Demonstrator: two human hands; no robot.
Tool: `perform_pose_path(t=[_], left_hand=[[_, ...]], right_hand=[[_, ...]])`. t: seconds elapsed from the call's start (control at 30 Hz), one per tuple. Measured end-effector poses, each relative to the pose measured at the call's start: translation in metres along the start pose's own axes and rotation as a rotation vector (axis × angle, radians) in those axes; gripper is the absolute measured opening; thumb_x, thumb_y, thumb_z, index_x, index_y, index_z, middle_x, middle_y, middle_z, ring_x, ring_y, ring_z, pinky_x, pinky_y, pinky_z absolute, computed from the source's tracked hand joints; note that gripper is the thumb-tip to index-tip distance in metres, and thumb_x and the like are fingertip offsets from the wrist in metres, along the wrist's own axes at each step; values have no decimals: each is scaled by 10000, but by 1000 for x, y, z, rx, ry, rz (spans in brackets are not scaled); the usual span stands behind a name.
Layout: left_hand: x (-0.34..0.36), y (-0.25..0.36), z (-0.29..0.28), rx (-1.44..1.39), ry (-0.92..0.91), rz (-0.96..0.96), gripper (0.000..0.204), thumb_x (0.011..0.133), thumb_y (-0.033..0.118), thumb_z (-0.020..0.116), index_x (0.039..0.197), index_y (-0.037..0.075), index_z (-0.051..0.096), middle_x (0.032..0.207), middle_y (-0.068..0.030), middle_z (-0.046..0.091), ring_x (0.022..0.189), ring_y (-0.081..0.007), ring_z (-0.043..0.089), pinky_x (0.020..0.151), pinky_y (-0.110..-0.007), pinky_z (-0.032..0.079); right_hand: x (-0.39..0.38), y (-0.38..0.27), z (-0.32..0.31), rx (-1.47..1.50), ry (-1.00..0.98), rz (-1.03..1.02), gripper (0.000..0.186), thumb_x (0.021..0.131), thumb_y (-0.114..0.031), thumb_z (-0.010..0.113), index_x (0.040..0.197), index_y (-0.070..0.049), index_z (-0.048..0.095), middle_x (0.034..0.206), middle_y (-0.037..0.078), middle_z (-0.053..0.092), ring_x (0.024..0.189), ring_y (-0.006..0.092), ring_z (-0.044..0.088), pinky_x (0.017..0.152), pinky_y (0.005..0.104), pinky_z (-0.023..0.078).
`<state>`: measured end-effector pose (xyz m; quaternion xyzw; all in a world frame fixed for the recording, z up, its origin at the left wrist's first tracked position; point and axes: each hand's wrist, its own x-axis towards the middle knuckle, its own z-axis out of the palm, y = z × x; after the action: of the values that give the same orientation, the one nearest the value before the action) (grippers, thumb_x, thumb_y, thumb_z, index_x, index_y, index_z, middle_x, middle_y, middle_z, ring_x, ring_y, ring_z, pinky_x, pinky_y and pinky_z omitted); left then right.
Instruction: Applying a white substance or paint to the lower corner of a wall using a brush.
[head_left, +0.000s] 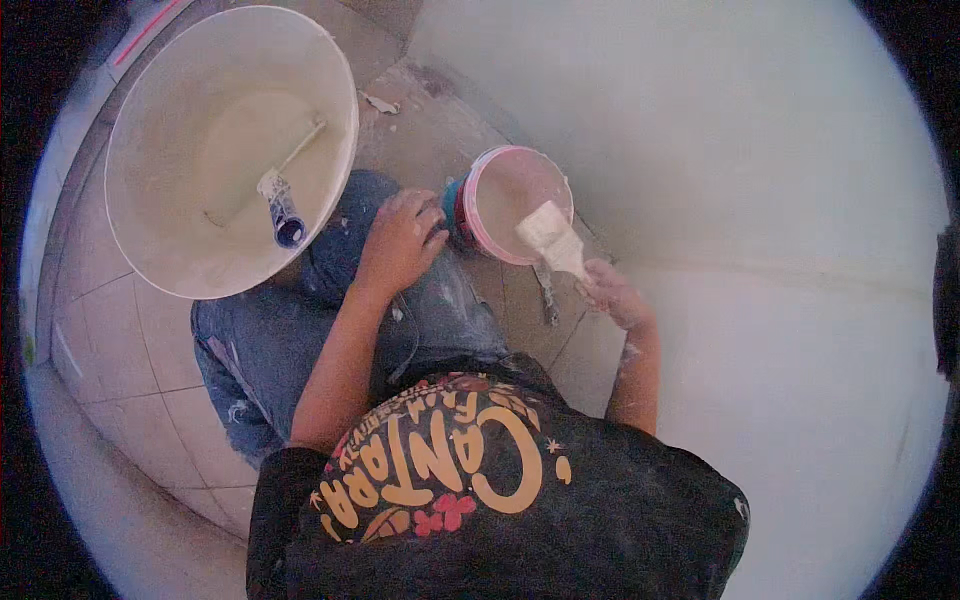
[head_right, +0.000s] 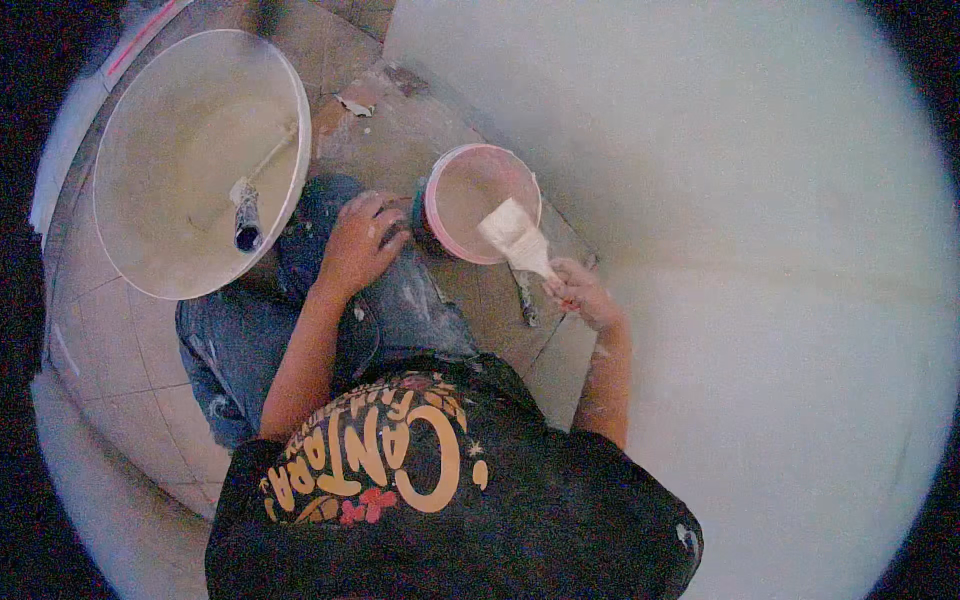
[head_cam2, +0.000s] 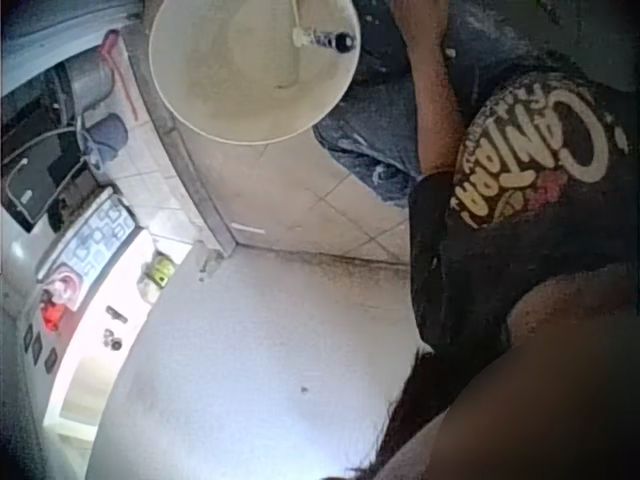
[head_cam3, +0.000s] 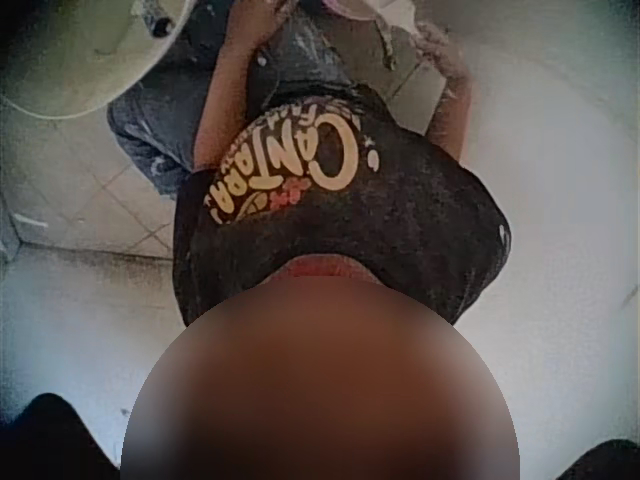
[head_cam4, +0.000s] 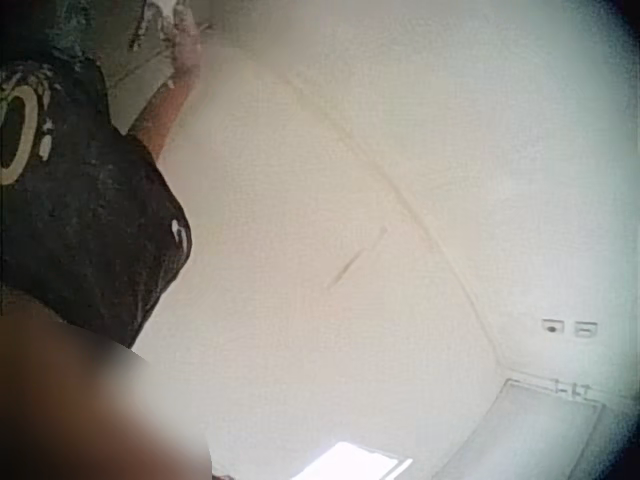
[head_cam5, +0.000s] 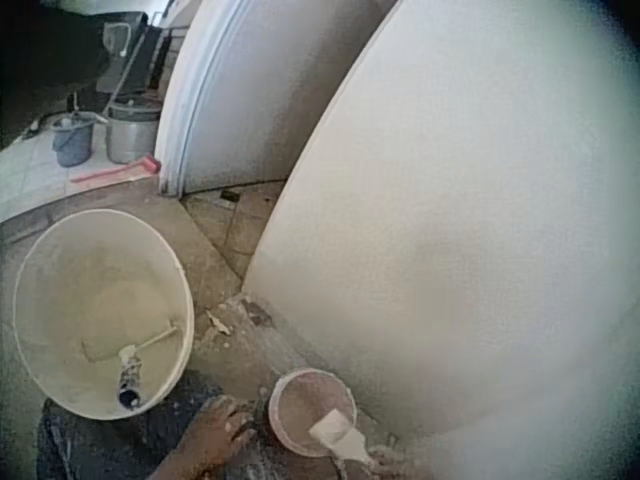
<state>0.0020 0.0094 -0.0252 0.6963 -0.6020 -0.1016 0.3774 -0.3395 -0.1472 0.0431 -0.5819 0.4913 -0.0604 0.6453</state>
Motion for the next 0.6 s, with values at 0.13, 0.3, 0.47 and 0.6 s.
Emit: perform_pose_path(t=[0.13, 0.3, 0.47, 0.6], left_hand=[[-3, -2, -3, -21, 23, 15, 236, 768, 164, 677, 956, 27, 640, 1145, -140, 566, 1124, -327, 509, 974, -446, 398], [-2, 0, 1, -40, 57, 52, 235, 767, 155, 675, 961, 28, 634, 1128, -134, 569, 1102, -323, 517, 958, -436, 407], [-1, 1, 5, -5, 36, 70, 240, 754, 150, 678, 953, 29, 618, 1119, -138, 570, 1088, -331, 522, 955, -446, 406], [0, 3, 3, -32, 28, 48, 235, 751, 150, 678, 942, 28, 616, 1118, -140, 572, 1087, -335, 522, 955, -451, 406]], right_hand=[[5, 4, 18, 21, 70, 118, 334, 886, -271, 634, 1150, -82, 556, 781, -54, 530, 659, 65, 459, 550, 215, 334], [20, -3, 9, -285, 128, -82, 264, 905, -292, 617, 1044, -69, 594, 754, -52, 531, 641, 59, 455, 524, 227, 338], [21, 6, 6, -653, 379, -310, 281, 911, -316, 595, 1032, -62, 597, 811, 88, 639, 670, 216, 603, 581, 326, 444], [12, 10, 12, -813, 524, -435, 296, 902, -338, 591, 1048, -80, 597, 913, 205, 648, 779, 387, 636, 654, 420, 486]])
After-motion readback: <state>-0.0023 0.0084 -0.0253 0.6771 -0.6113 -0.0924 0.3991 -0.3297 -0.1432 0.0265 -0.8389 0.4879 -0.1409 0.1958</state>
